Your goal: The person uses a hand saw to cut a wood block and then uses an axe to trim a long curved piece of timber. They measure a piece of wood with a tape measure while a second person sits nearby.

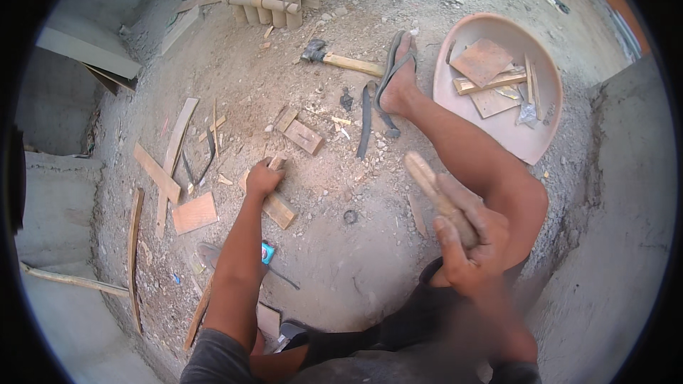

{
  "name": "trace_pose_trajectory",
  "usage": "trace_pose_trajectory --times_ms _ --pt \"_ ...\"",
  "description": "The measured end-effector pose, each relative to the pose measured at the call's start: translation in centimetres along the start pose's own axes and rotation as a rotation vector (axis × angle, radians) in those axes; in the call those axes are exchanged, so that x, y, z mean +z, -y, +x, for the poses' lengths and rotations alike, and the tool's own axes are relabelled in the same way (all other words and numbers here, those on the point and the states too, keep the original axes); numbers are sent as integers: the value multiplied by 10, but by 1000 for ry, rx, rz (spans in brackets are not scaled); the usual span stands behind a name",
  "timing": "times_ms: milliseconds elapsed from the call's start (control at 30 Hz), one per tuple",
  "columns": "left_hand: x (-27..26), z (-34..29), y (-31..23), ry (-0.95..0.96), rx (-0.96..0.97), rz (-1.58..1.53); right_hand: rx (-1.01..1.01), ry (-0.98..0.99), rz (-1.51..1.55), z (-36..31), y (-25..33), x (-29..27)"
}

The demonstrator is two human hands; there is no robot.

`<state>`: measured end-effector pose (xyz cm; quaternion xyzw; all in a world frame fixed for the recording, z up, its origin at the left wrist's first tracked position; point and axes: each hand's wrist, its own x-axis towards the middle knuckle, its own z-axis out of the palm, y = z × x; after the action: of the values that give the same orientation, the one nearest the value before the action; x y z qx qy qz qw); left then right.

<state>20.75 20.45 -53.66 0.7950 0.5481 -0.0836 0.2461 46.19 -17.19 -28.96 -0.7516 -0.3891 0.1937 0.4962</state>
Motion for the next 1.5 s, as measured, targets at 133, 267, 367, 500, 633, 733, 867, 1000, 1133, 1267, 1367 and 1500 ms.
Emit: trace_pose_trajectory --times_ms 133,267,367,500,633,733,867,1000,1133,1267,1367,1500 --pt "-2 -5 4 -74 -40 81 -158 -413 -259 14 -12 -92" --pt "5 -7 -17 -44 -158 224 -7 -578 -361 29 -78 -136" --pt "8 -12 -9 -130 -180 192 202 -538 -287 18 -164 -127" --pt "27 -13 -9 -17 -86 -11 375 -405 -177 53 -217 -69" --pt "14 -12 65 -88 48 -121 450 -358 461 204 -148 62" --pt "20 -12 73 -28 67 -140 489 -330 622 268 -129 104" --pt "23 -9 47 15 -22 -216 462 -284 592 302 -156 117" --pt "5 -26 9 120 -162 -267 456 -267 587 300 -158 124" --pt "-4 -31 24 96 -100 -8 455 -268 627 297 -144 129" --pt "-28 -29 -21 151 -107 175 467 -286 630 297 -150 128" --pt "-28 -27 -25 156 -133 185 464 -282 648 296 -142 141" --pt "-13 -28 -15 8 -19 75 488 -297 714 296 -140 153"
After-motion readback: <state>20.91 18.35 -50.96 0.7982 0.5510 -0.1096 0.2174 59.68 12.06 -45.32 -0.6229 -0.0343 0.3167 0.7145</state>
